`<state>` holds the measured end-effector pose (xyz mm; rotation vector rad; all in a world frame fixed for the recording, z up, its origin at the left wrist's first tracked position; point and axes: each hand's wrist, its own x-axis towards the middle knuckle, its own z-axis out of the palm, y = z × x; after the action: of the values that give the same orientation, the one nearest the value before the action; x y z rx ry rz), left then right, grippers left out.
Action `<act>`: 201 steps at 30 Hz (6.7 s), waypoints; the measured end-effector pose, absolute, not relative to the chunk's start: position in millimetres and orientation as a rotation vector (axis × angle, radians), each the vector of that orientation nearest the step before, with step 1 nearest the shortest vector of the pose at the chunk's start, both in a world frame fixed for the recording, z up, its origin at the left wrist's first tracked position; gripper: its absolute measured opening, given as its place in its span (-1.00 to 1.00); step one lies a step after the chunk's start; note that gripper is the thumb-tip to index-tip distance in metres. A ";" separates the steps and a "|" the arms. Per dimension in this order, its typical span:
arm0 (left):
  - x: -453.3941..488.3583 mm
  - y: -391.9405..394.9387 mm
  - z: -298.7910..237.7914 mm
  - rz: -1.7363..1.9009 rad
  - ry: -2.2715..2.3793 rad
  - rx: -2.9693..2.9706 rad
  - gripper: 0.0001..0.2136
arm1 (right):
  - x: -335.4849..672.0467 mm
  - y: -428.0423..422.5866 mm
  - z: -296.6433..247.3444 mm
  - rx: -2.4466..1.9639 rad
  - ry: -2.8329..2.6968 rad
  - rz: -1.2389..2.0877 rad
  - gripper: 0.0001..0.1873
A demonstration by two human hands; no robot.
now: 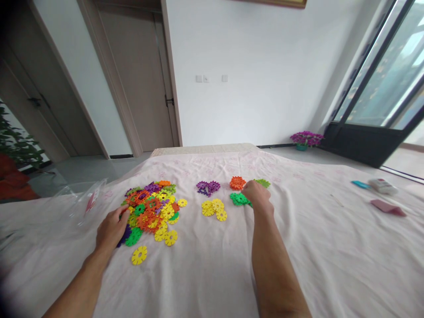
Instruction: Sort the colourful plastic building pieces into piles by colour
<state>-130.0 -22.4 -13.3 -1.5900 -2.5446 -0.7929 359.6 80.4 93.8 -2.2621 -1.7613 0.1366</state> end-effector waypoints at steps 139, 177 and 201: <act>-126.0 -24.1 -9.7 -0.819 -2.524 -1.610 -0.53 | 250.6 111.7 43.9 -1.429 -1.469 0.625 -0.72; -123.6 -24.2 -8.9 -0.842 -2.494 -1.605 -0.55 | 131.7 31.0 22.8 -1.256 -2.364 0.308 -0.68; -125.4 -23.6 -10.8 -0.827 -2.486 -1.617 -0.54 | 219.2 86.6 61.3 -1.360 -2.257 0.702 -0.80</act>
<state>-125.4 -23.6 -10.8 -1.6175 -2.4865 -0.8266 219.2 86.6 61.3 -1.3599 -2.2567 0.7021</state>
